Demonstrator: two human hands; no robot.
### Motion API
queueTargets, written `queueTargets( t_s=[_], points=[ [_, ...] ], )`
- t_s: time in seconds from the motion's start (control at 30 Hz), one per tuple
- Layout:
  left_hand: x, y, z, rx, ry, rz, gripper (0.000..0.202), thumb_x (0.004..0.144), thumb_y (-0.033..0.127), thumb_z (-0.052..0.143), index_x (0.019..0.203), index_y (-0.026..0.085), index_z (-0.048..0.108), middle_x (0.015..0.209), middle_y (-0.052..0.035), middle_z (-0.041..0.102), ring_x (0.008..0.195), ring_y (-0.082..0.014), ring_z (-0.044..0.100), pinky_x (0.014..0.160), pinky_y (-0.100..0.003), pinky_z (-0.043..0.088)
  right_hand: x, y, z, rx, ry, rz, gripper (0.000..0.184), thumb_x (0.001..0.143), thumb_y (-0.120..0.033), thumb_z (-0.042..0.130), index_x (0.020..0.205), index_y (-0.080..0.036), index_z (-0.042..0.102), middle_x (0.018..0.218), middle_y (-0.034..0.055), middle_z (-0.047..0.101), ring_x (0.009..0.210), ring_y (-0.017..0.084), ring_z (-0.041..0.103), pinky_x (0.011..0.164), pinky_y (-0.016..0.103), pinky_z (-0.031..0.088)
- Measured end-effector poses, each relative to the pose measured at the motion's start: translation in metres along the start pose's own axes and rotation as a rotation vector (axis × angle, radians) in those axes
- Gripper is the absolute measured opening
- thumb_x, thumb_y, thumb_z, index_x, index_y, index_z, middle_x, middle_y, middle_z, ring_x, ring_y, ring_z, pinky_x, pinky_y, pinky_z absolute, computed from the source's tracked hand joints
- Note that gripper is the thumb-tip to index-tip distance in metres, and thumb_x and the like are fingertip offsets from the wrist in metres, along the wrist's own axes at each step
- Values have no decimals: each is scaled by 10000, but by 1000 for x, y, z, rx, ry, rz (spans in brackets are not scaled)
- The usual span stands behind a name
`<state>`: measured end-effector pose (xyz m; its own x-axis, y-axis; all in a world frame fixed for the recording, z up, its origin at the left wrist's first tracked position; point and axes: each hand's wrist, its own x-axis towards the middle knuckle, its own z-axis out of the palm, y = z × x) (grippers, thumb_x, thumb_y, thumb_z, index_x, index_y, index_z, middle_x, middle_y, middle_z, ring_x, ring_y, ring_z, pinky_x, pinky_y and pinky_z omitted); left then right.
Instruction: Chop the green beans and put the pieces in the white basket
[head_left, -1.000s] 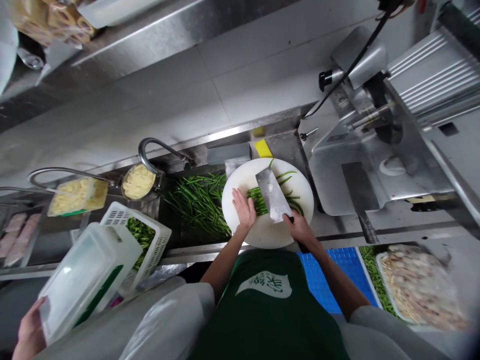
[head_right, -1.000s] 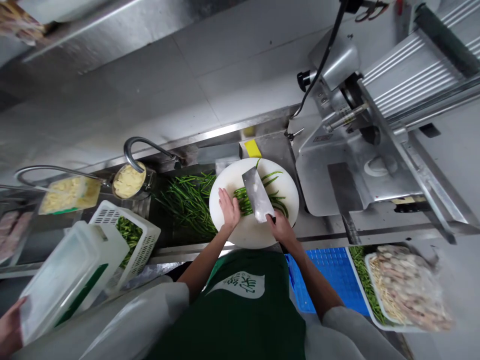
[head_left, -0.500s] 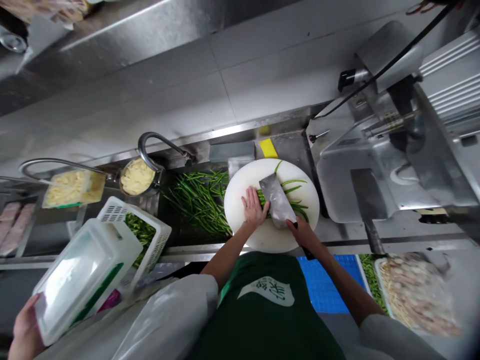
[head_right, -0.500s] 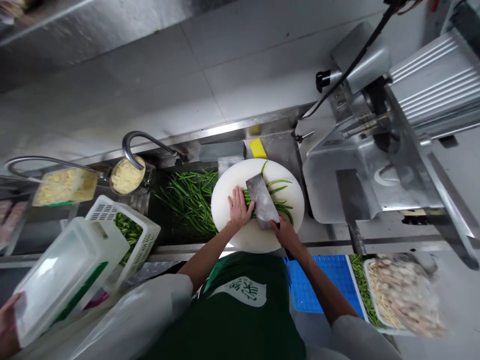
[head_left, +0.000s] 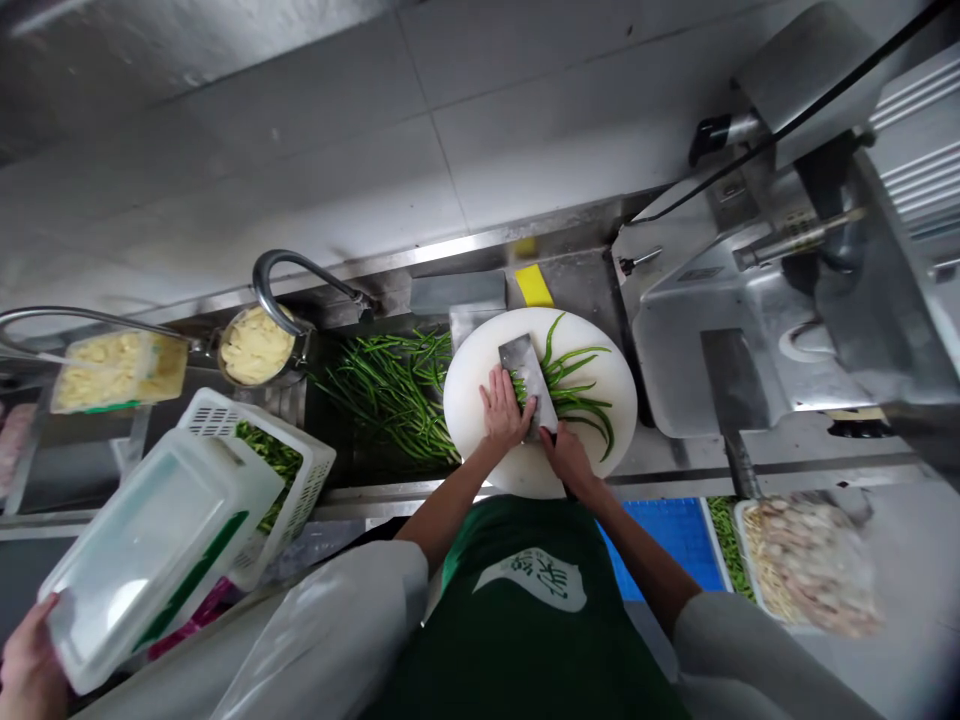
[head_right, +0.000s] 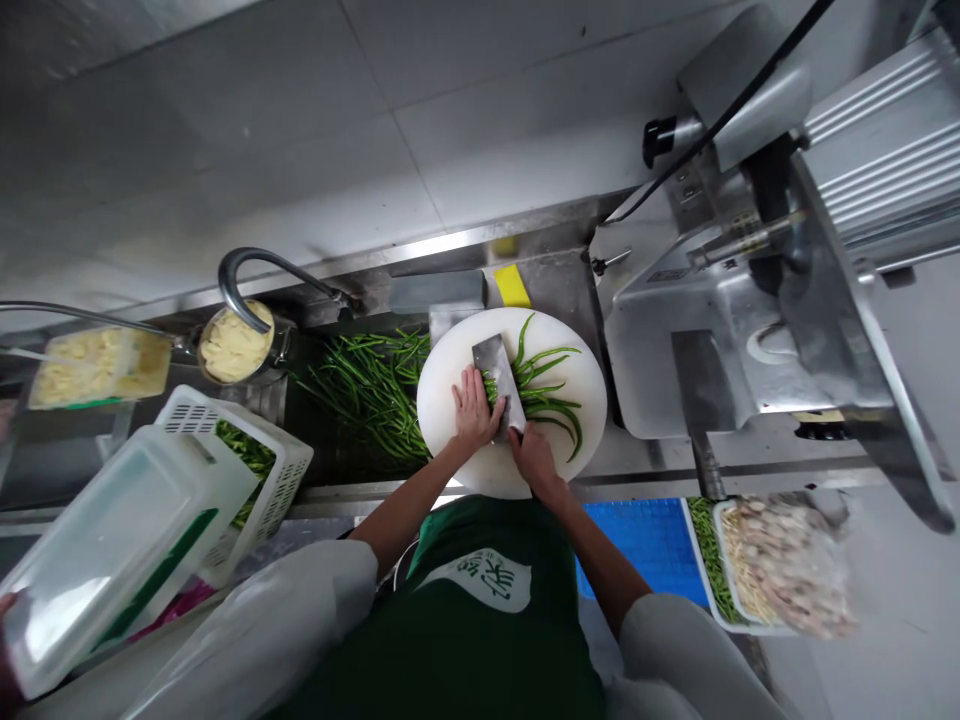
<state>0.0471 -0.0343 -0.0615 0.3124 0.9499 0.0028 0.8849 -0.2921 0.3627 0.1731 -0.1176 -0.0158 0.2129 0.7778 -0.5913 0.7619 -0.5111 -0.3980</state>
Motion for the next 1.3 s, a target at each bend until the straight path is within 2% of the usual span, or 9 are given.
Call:
queueTargets(
  t_s=[0.13,0.27,0.37,0.47,0.6,0.67,0.83,1.0,1.3],
  points=[
    [-5,-2,-1,-2,-8,33,826,1040,453,450,1660,119,19,1689,-225,174,1594,-305,124,1260,-647,155,-6,-14,5,7,50,24,391,1084,-418,384,1188,-90,569,1053,188,738,978,251,719,765,283,435],
    [-20,-8,-6,39,-16,94,734,1064,425,376,1657,107,81,1680,-211,231,1591,-292,160,1262,-642,150,-7,-16,-9,30,57,-21,346,1078,-382,416,1175,-100,591,1067,179,742,982,244,715,759,270,426],
    [-31,-11,-12,46,-17,77,684,1077,402,311,1656,96,113,1679,-200,245,1591,-283,174,1268,-626,146,-6,2,-31,33,94,-56,329,1060,-396,450,1107,-120,623,999,176,749,946,254,716,738,270,424],
    [-33,-6,-16,37,25,-9,680,1078,379,260,1657,70,85,1695,-198,184,1599,-279,132,1272,-605,158,-3,34,-52,116,172,-60,360,1045,-446,449,1056,-133,626,921,159,744,813,234,711,674,264,428],
    [-21,14,-10,84,19,-13,734,1065,461,296,1653,55,131,1709,-189,117,1605,-296,64,1285,-578,90,3,68,-59,276,66,-66,432,1025,-528,415,1039,-152,629,711,52,694,497,171,601,551,261,411],
    [-12,22,-5,110,-14,-7,784,1048,526,331,1648,50,164,1709,-197,109,1604,-321,64,1280,-592,77,4,75,-56,261,67,-73,418,1020,-513,432,1036,-150,639,734,57,703,554,183,638,590,263,430],
    [-1,22,0,142,-65,10,830,1036,568,343,1643,32,163,1702,-209,140,1599,-334,105,1276,-596,77,0,71,-49,81,105,-44,326,1014,-426,516,1046,-133,655,998,164,746,965,252,710,767,268,443],
    [0,20,-1,137,-76,14,844,1032,572,351,1645,30,148,1699,-213,162,1596,-333,132,1279,-583,82,-1,56,-43,98,44,-26,361,1048,-426,469,1090,-110,640,1027,172,741,904,231,715,724,265,447],
    [0,21,4,109,-78,9,832,1036,548,357,1653,48,108,1693,-222,187,1593,-341,144,1271,-609,102,0,43,-37,59,31,-35,378,1057,-409,469,1154,-74,615,1041,200,744,997,261,717,807,283,458]
  ],
)
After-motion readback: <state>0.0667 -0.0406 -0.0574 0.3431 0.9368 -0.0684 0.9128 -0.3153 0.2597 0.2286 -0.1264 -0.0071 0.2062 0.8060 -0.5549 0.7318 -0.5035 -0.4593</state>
